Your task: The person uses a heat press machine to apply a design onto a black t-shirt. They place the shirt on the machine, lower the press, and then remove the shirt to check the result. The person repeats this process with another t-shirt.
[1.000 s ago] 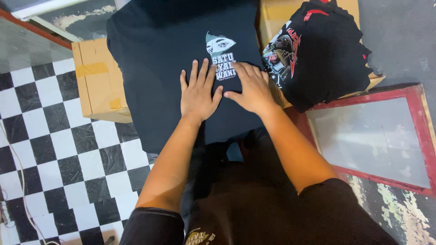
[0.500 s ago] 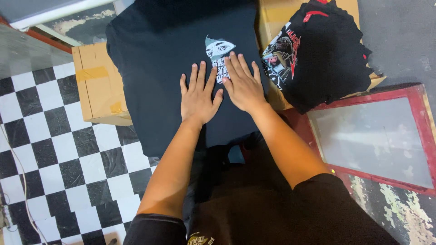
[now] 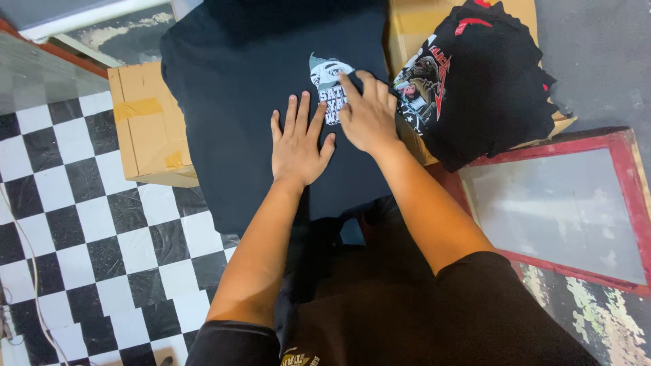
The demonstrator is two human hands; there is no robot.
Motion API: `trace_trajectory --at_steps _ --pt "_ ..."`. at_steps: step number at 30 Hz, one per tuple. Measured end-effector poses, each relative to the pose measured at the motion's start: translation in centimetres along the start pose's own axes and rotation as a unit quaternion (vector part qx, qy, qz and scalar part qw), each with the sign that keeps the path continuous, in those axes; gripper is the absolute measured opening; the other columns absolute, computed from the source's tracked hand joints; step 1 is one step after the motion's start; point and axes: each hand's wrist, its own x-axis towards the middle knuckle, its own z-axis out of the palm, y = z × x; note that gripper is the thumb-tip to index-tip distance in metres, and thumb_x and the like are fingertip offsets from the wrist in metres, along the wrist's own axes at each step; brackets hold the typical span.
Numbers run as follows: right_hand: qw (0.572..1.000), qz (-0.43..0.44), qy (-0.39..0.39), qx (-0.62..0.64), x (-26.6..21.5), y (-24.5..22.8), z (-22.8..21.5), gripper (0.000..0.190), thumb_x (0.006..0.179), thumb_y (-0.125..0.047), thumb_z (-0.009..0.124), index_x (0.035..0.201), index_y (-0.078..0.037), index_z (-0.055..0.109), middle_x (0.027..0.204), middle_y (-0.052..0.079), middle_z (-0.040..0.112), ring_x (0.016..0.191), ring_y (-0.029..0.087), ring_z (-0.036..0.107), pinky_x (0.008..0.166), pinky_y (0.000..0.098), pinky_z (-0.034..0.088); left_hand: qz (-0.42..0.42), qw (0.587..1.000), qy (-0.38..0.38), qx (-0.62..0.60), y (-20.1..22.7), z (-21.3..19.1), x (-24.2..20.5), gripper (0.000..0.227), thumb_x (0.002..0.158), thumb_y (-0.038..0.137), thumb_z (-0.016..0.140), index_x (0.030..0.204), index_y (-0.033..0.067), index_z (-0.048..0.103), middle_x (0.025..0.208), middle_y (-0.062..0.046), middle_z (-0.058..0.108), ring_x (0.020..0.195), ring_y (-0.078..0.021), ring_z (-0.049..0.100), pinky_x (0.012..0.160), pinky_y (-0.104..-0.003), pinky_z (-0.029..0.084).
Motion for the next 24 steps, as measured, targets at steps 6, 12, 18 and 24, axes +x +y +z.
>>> trace_trajectory --at_steps 6,12,18,24 --pt "0.997 0.059 -0.021 0.033 1.0 0.6 -1.4 0.06 0.092 -0.021 0.061 0.15 -0.012 0.051 0.144 0.013 0.046 0.128 0.035 0.043 0.109 0.0494 0.036 0.004 1.0 0.004 0.014 0.0 0.1 -0.1 0.067 0.103 0.052 0.035 0.161 0.0207 0.033 0.17 -0.012 0.017 0.158 -0.0318 0.01 0.123 -0.061 0.006" --pt "1.0 0.018 -0.005 0.024 2.6 -1.9 0.3 0.064 0.092 -0.022 0.066 0.153 -0.018 0.047 0.147 0.018 0.042 0.132 0.038 0.04 0.106 0.0496 0.035 -0.005 1.0 -0.025 0.009 0.4 -0.8 0.1 0.068 0.101 0.052 0.035 0.161 0.0219 0.03 0.17 -0.011 0.015 0.157 -0.0314 0.007 0.122 -0.061 0.004" --pt "0.989 0.028 -0.142 -0.009 4.3 -4.2 -0.6 0.059 0.104 -0.045 0.042 0.159 -0.027 0.032 0.169 0.008 0.015 0.156 0.031 0.01 0.117 0.0527 0.016 0.005 1.0 -0.012 0.025 -0.3 0.4 0.2 0.07 0.102 0.055 0.036 0.162 0.0187 0.028 0.171 -0.012 0.014 0.158 -0.0303 0.006 0.123 -0.06 0.004" --pt "0.999 0.004 -0.05 -0.016 1.8 -0.4 2.2 0.063 0.111 -0.045 0.033 0.164 -0.011 0.027 0.171 0.015 0.018 0.158 0.035 0.013 0.126 0.0525 0.009 -0.002 0.999 -0.031 0.007 0.1 -0.5 0.1 0.068 0.1 0.053 0.036 0.161 0.0237 0.029 0.17 -0.011 0.014 0.157 -0.0298 0.005 0.122 -0.061 0.004"
